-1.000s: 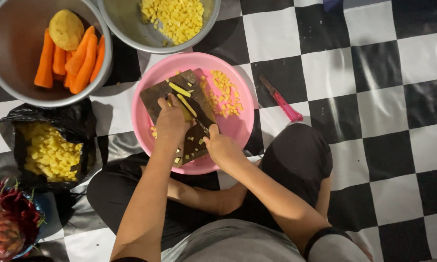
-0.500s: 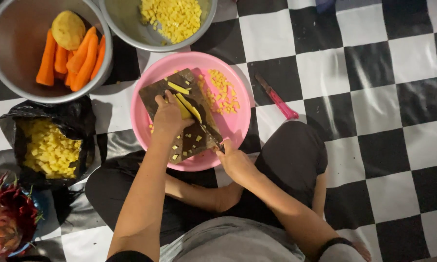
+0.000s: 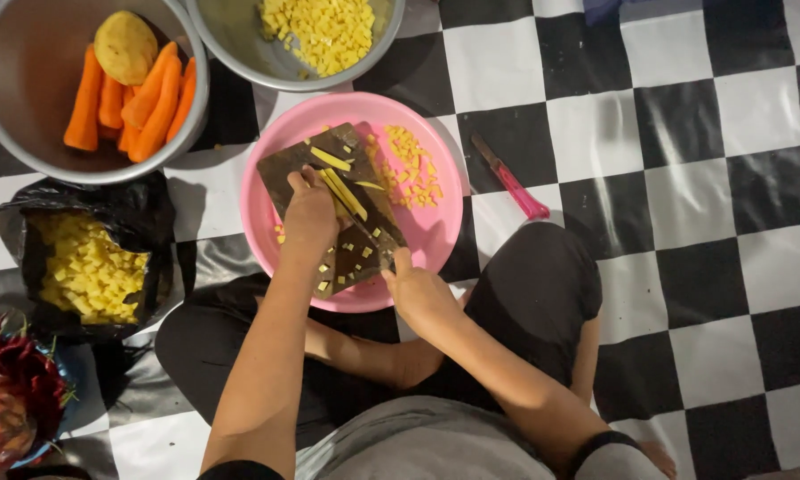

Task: Dicing a potato into small cubes using a large knife on a cutting board.

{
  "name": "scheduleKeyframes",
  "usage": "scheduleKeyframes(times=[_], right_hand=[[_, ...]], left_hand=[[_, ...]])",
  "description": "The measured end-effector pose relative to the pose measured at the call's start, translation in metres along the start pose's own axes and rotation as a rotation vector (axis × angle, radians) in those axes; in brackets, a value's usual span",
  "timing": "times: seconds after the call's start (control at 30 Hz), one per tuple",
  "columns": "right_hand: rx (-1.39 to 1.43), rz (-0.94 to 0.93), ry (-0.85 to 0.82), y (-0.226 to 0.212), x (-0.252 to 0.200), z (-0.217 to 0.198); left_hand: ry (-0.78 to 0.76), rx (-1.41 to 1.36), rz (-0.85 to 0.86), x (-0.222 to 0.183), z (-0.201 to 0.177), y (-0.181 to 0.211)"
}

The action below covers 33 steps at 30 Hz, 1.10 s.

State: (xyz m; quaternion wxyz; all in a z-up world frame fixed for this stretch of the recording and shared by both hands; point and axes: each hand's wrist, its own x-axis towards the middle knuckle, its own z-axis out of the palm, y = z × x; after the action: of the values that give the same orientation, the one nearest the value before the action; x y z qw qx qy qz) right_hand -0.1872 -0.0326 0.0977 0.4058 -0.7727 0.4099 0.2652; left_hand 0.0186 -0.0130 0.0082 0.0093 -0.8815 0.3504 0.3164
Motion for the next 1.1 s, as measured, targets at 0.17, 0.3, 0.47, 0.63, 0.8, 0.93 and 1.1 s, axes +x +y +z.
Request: scheduleKeyframes(times=[0.17,0.3,0.47,0.63,0.8,0.93,1.1], right_hand=[[-0.027,-0.012,0.003,-0.010,0.021,0.000],[0.010,-0.035,0.006,-0.022,0.039,0.002],[-0.065,-0.021,-0.001,-0.010,0.065,0.015],[-0.022,-0.005,0.018,0.007,0.027,0.023],[0.016,0.003,0.018,0.032,0.013,0.039],[0.023,0.005,0.017,0.030,0.010,0.031],[0.017,-0.022,0.061,0.014,0.006,0.028]], left_hand=[[0.007,0.015,-0.018,0.008,0.005,-0.002],[0.000,0.015,-0.028,0.025,0.020,-0.010],[0.059,0.136,0.055,0.014,0.016,-0.010],[0.081,0.000,0.019,0.008,0.016,-0.010],[0.080,0.039,0.052,-0.005,0.007,-0.006],[0.110,-0.039,0.070,0.000,0.008,-0.016],[0.114,-0.116,0.082,0.012,0.021,-0.032]])
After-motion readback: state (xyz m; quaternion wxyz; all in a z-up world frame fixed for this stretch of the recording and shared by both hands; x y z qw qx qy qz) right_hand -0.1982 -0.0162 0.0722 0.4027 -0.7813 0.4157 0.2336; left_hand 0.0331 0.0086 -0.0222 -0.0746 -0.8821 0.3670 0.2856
